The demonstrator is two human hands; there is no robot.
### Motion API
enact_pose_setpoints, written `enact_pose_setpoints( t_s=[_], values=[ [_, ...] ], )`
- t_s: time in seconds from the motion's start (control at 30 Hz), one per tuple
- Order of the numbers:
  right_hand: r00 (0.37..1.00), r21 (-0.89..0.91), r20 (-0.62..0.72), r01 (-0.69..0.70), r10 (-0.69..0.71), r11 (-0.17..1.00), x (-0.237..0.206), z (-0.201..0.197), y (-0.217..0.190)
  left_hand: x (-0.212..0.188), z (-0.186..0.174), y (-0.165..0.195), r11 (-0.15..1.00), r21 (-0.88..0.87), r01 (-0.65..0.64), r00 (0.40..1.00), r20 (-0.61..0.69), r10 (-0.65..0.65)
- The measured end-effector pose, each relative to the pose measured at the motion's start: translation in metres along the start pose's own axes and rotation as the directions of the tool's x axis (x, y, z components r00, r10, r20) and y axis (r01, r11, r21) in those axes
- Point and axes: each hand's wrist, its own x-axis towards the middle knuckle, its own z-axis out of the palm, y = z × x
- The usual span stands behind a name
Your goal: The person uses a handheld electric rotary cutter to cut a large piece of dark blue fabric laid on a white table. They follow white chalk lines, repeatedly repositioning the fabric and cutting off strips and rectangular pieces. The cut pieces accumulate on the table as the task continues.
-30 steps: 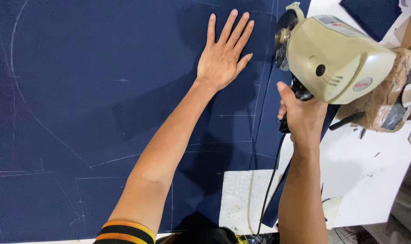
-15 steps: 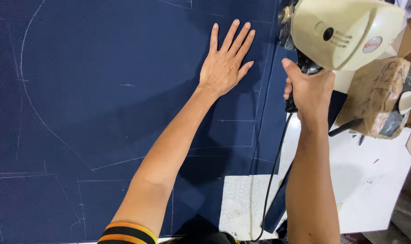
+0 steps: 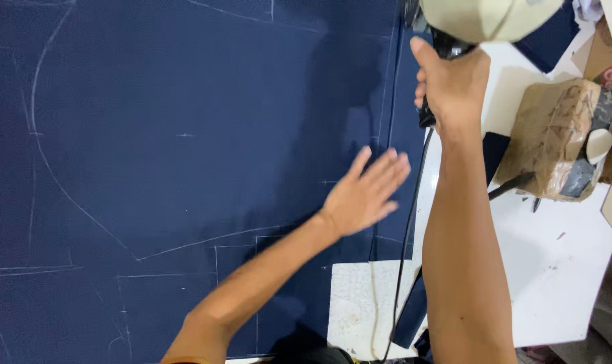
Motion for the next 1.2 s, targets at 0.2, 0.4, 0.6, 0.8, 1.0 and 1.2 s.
enact_pose_setpoints(
  t_s=[0.2,0.4,0.6,0.8,1.0,1.2],
  values=[
    [0.993,-0.019,0.028,0.118,-0.117,0.993,0.000,0.001,-0.005,-0.022,0.037,0.038,1.000,0.009,0.005,0.999,0.036,-0.005],
    [0.999,-0.060,0.029,0.025,-0.024,0.998,-0.046,-0.008,-0.009,-0.068,0.029,0.051,0.994,-0.080,0.075,0.996,-0.046,-0.079],
    [0.997,-0.056,0.025,-0.076,0.078,0.996,-0.150,-0.035,0.032,-0.176,-0.004,0.035,0.884,-0.319,0.340,0.916,-0.100,-0.389],
    [0.990,-0.061,0.036,-0.132,0.135,0.989,-0.289,-0.069,0.102,-0.219,-0.023,0.032,0.833,-0.420,0.360,0.832,-0.260,-0.490],
    [0.889,-0.646,0.170,0.427,-0.426,0.633,-0.423,-0.111,0.173,-0.175,-0.023,0.053,0.841,-0.475,0.260,0.805,-0.375,-0.460],
    [0.982,-0.443,0.104,-0.098,0.160,0.891,-0.543,-0.186,0.202,-0.074,0.008,0.108,0.792,-0.572,0.211,0.888,-0.227,-0.401]
  ],
)
